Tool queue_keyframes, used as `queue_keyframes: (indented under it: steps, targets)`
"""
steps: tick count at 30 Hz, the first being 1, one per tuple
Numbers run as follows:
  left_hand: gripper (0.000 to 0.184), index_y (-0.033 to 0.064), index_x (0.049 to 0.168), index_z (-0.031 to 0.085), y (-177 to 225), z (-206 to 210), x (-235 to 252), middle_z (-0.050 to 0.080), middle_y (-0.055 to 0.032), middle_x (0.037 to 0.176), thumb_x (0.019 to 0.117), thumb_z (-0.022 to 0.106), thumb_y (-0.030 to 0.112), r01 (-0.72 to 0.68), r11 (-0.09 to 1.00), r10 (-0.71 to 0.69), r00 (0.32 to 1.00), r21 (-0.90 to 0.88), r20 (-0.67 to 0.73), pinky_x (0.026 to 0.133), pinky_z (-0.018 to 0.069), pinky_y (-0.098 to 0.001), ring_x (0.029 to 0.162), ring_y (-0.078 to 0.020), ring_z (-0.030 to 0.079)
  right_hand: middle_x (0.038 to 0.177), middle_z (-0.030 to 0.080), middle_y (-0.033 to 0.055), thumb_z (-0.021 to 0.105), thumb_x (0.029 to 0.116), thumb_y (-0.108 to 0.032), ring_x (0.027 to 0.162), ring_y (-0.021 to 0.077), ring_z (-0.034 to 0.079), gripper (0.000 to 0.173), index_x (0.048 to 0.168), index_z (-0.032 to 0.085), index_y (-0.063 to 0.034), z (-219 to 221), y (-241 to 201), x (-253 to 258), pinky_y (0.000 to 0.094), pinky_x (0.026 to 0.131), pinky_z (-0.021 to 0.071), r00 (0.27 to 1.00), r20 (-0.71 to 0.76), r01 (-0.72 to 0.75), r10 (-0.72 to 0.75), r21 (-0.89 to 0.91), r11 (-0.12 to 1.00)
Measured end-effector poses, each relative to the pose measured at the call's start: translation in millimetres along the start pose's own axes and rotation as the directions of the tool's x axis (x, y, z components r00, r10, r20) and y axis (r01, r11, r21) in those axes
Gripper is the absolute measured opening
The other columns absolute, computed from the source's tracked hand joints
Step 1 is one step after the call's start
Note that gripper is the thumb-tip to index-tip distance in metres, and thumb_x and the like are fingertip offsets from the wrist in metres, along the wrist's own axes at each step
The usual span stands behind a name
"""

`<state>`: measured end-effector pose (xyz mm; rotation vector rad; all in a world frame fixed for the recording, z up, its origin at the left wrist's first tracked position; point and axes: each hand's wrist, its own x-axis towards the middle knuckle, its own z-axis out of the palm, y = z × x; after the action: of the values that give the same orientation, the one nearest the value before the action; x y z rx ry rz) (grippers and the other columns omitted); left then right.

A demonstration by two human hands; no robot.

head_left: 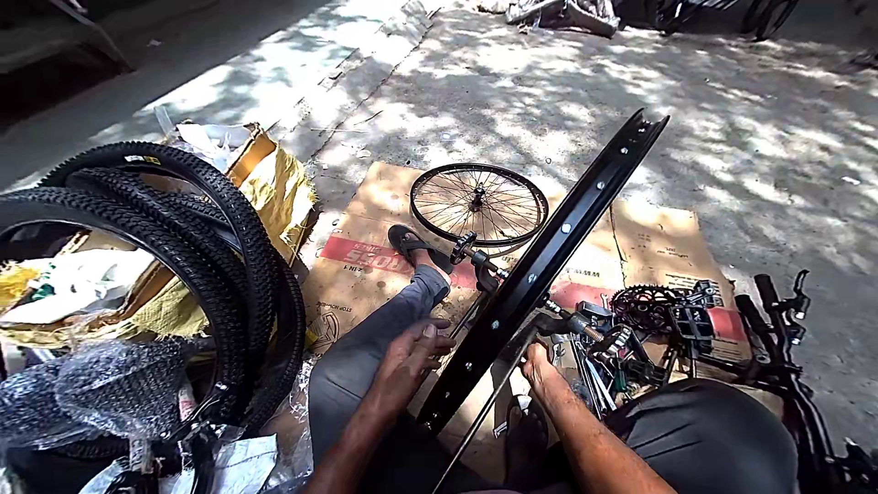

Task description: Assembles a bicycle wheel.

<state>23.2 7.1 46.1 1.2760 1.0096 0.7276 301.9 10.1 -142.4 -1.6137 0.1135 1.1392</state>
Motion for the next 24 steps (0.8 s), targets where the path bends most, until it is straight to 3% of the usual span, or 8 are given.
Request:
queue_keyframes:
  steps: [2, 5, 8, 9, 12, 14, 16, 24]
  targets:
    - [0.041, 0.0106, 0.139, 0.058, -27, 2, 14, 0.069, -0.0082, 0.122, 0.1092, 0.042, 0.034, 0.210, 0.977, -0.213, 0.965, 0.040, 0.152, 0.094, 0.0560, -0.0379, 0.107, -0.0176, 0.067, 0.130, 0.057, 0.0195, 0.044, 0.1087, -0.030, 0.112, 0.0326, 0.058, 0.039, 0.139, 0.050, -0.0067, 6, -8, -26, 0.0554, 0.088, 0.0504, 0.997, -0.047, -0.056, 0.059, 0.060, 0.997]
    - [0.039, 0.0044, 0.139, 0.056, -51, 3, 11, 0.068, -0.0084, 0.122, 0.1082, 0.046, 0.025, 0.287, 0.958, -0.285, 0.933, 0.025, 0.219, 0.098, 0.0547, -0.0338, 0.109, -0.0138, 0.066, 0.128, 0.059, 0.0198, 0.041, 0.1092, -0.040, 0.111, 0.0328, 0.060, 0.046, 0.139, 0.050, -0.0063, 10, -26, -85, 0.0553, 0.088, 0.0516, 0.998, -0.057, -0.037, 0.039, 0.030, 0.999]
    - [0.042, -0.0010, 0.133, 0.059, -45, 1, -5, 0.070, -0.0110, 0.123, 0.1081, 0.041, 0.027, 0.214, 0.977, -0.208, 0.957, -0.009, 0.202, 0.101, 0.0542, -0.0373, 0.114, -0.0180, 0.067, 0.122, 0.058, 0.0175, 0.040, 0.1108, -0.033, 0.111, 0.0273, 0.060, 0.041, 0.128, 0.057, 0.0007, -16, -31, -138, 0.0486, 0.091, 0.0529, 0.931, 0.161, 0.356, -0.326, -0.215, 0.910]
    - [0.043, -0.0034, 0.128, 0.061, -43, 2, -10, 0.071, -0.0131, 0.120, 0.1094, 0.037, 0.026, 0.155, 0.986, -0.142, 0.971, -0.057, 0.192, 0.101, 0.0551, -0.0392, 0.112, -0.0205, 0.068, 0.115, 0.061, 0.0118, 0.045, 0.1077, -0.032, 0.105, 0.0224, 0.062, 0.035, 0.112, 0.064, -0.0030, -29, -28, -144, 0.0444, 0.088, 0.0543, 0.820, 0.282, 0.569, -0.498, -0.317, 0.759]
    - [0.060, -0.0076, 0.129, 0.060, -40, 1, -20, 0.066, -0.0205, 0.131, 0.1096, 0.032, 0.041, -0.037, 0.973, 0.082, 0.977, -0.226, 0.195, 0.107, 0.0509, -0.0476, 0.123, -0.0300, 0.063, 0.122, 0.069, 0.0004, 0.062, 0.0984, -0.041, 0.112, 0.0113, 0.066, 0.027, 0.102, 0.079, -0.0210, -43, -31, -162, 0.0354, 0.091, 0.0595, 0.318, 0.619, 0.945, -0.718, -0.271, 0.185]
    - [0.064, -0.0036, 0.132, 0.061, -31, 1, -19, 0.063, -0.0176, 0.136, 0.1065, 0.038, 0.051, -0.137, 0.953, 0.193, 0.962, -0.271, 0.192, 0.106, 0.0506, -0.0472, 0.126, -0.0281, 0.061, 0.124, 0.070, 0.0017, 0.068, 0.0983, -0.036, 0.118, 0.0120, 0.065, 0.018, 0.104, 0.078, -0.0218, -28, -42, -177, 0.0312, 0.098, 0.0573, 0.059, 0.697, 0.997, -0.715, -0.076, 0.009]
    - [0.062, -0.0051, 0.135, 0.057, -12, 6, -15, 0.063, -0.0155, 0.136, 0.1071, 0.039, 0.048, -0.238, 0.948, 0.269, 0.954, -0.212, 0.130, 0.103, 0.0515, -0.0409, 0.123, -0.0227, 0.062, 0.124, 0.071, 0.0025, 0.067, 0.0997, -0.032, 0.119, 0.0134, 0.065, 0.017, 0.105, 0.078, -0.0200, -10, -52, -186, 0.0301, 0.101, 0.0551, -0.090, 0.677, 0.995, -0.730, 0.028, -0.096]
    - [0.058, 0.0040, 0.140, 0.056, 41, 26, -5, 0.065, -0.0073, 0.130, 0.1075, 0.038, 0.049, -0.337, 0.922, 0.345, 0.939, -0.193, 0.009, 0.110, 0.0481, -0.0448, 0.122, -0.0178, 0.062, 0.126, 0.070, 0.0055, 0.069, 0.0962, -0.023, 0.116, 0.0133, 0.067, 0.015, 0.101, 0.080, -0.0139, 26, -94, -209, 0.0289, 0.096, 0.0581, -0.138, 0.433, 0.982, -0.891, -0.059, -0.181]
